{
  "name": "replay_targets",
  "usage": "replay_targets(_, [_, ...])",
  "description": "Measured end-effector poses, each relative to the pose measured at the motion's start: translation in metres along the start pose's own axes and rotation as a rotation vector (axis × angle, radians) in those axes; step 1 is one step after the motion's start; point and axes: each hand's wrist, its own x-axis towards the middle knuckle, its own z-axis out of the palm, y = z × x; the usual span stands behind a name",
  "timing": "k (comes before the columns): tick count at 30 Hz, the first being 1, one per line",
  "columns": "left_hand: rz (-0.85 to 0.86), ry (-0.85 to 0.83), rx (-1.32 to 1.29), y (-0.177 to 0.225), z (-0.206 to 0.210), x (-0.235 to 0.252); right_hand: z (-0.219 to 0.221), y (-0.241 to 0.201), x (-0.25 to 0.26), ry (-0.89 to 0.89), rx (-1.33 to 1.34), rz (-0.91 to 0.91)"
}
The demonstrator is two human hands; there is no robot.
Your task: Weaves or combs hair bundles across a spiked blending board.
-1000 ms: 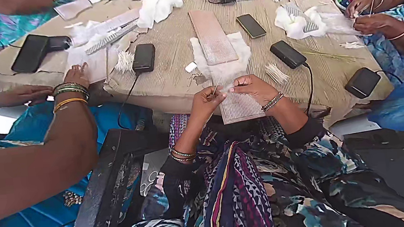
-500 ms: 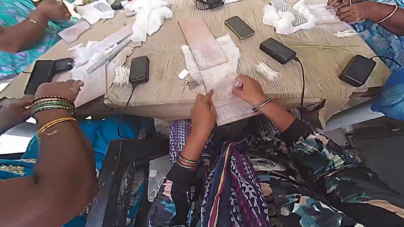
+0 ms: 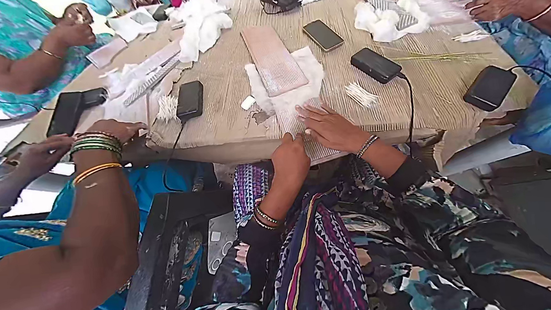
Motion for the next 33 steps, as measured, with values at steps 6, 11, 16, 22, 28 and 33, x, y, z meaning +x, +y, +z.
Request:
replay_targets(6, [0.057,-0.007,-0.066,-0.011,-0.004,-0.007,0.008,-0.001,-0.028,-0.133,-0.119,-0.049])
replay_targets(11, [0.150,0.028,-0.124,-0.017,0.000,-0.024,-0.033,-0.009,-0.068,-0.262,-0.128,-0.032])
replay_targets(16, [0.173,0.136,-0.129,-0.023,0.011,-0.027,-0.028,0.001,-0.054,0.196,0.019,-0.078])
replay_targets(22, [0.173,0.118,-0.109,-0.028,0.007,-0.025,0.006,-0.015,-0.041,-0.119,-0.115,0.027])
replay_targets(28, [0.325,0.183,-0.096,-0.029,0.019,-0.035,-0.022,-0.037,-0.088,-0.330,-0.120,0.084])
replay_targets(33, [0.456,0.380,-0.130,-0.031,0.033,-0.043,-0.035,-0.042,-0.091,-0.039,-0.112,0.048])
